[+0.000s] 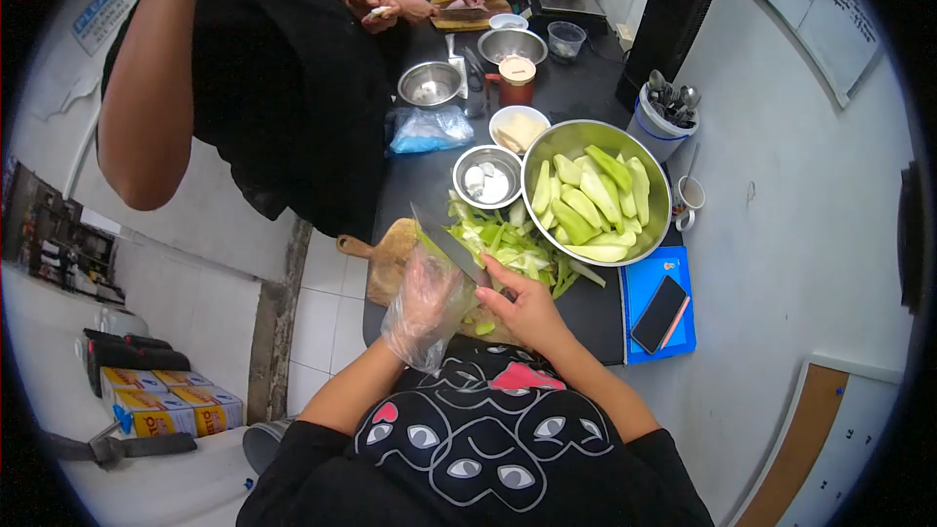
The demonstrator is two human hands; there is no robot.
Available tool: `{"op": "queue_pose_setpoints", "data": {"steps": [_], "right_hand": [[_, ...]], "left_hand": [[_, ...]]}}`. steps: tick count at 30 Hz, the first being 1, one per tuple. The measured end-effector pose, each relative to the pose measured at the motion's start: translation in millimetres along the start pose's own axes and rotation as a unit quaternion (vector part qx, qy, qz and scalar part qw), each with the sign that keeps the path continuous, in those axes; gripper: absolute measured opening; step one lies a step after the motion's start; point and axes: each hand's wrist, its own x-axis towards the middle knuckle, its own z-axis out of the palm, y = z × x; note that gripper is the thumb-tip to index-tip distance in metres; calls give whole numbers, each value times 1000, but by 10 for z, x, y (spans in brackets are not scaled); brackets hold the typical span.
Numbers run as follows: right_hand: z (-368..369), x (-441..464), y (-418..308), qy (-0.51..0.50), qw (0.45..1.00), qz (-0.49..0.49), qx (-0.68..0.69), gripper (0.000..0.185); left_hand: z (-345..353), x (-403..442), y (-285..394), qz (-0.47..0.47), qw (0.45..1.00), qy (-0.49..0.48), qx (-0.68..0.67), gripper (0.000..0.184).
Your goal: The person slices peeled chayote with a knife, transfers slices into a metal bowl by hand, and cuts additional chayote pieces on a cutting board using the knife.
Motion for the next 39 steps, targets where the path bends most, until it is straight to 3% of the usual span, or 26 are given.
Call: {"op": "queue_pose_setpoints", "data": {"steps": [4, 6, 7, 9, 11, 12, 15, 19, 21, 23, 25, 28, 30, 32, 37, 39], "right_hand": [[-81, 50, -141, -100, 939, 248, 217, 44], [-162, 93, -163, -142, 889, 318, 298, 42], [-173, 92, -142, -160, 901, 294, 276, 43], [-155, 64, -74, -194, 921, 246, 232, 47], [-35, -6, -12, -118, 988, 87, 50, 50], [13, -33, 2, -77, 996, 4, -43, 52], [-6, -100, -190, -34, 992, -37, -118, 56], [-64, -111, -314, -53, 984, -10, -170, 56], [-60, -120, -324, -46, 979, -21, -196, 56], [-59, -117, -306, -51, 976, -25, -210, 58], [-42, -119, -272, -45, 976, -39, -211, 59], [8, -117, -249, -25, 977, -67, -203, 60], [33, -108, -263, -20, 976, -69, -208, 60], [42, -59, -249, -18, 979, -50, -196, 60], [-9, -37, -224, -44, 988, -47, -139, 59], [-43, -93, -233, -59, 986, -62, -146, 59]], "left_hand": [[-129, 45, -280, 258, 939, -28, 227, 44], [-140, 76, -259, 263, 945, -52, 187, 44], [-112, 78, -218, 215, 967, -68, 121, 44], [-54, 45, -91, 133, 982, -73, 113, 46], [4, 7, 58, 68, 969, -49, 231, 49], [30, -1, -35, 71, 972, -35, 223, 46], [84, -1, -209, 96, 972, 25, 213, 41], [183, 6, 40, 165, 967, 87, 175, 42], [202, 7, 5, 101, 989, 83, 67, 44], [200, 21, -70, -66, 990, 68, -106, 45], [171, -41, 24, 64, 994, 59, 67, 45], [74, -68, -92, 172, 952, 50, 249, 46], [117, -57, -232, 107, 979, 60, 163, 44], [288, -55, -334, -71, 988, 76, -113, 42], [233, -38, -225, -49, 997, 27, -57, 38], [175, -24, -229, 13, 1000, 28, -1, 38]]}}
